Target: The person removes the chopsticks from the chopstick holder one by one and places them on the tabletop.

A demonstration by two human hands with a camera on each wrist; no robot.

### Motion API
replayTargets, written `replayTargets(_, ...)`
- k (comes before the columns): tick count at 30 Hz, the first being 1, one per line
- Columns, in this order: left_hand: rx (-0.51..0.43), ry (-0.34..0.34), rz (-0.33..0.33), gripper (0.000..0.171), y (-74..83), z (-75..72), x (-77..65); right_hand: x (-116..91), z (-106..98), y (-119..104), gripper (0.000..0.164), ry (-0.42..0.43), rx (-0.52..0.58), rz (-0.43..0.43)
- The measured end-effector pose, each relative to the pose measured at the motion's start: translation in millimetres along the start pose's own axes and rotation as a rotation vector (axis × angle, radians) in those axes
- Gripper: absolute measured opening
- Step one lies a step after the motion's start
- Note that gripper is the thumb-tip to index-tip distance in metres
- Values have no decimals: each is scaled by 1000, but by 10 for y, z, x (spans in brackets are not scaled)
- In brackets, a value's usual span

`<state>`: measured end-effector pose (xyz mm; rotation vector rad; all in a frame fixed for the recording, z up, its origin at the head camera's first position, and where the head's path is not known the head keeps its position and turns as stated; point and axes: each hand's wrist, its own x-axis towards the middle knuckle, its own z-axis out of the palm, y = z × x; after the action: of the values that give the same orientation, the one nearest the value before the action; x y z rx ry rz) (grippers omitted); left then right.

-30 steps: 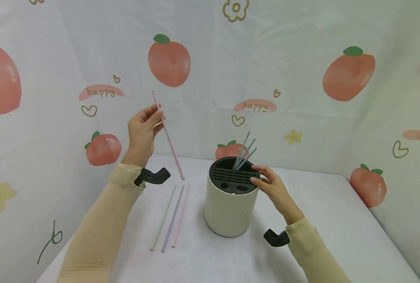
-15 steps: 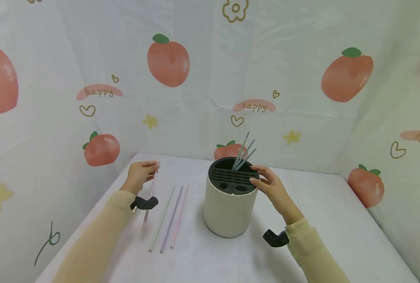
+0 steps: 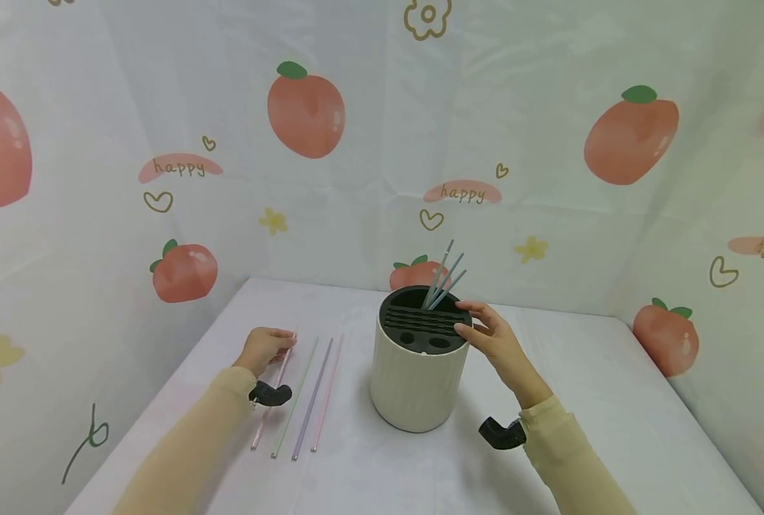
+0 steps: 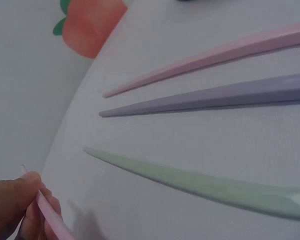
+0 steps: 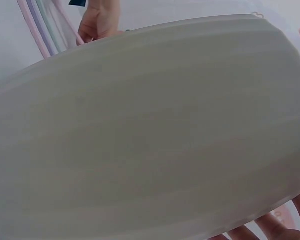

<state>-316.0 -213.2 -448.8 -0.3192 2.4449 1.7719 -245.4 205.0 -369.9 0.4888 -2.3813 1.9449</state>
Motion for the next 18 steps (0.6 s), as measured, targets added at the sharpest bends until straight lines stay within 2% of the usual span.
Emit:
replayTargets(5, 43, 9, -12, 30, -71, 68, -6, -1, 6, -1, 44, -1, 6, -5)
replayTargets(10, 81, -2, 13, 30, -132, 104, 6, 4, 2, 4, 45, 1, 2, 2)
replayTargets(18, 194, 12, 46, 27, -127, 147, 9, -2, 2, -7, 45, 0, -5, -8)
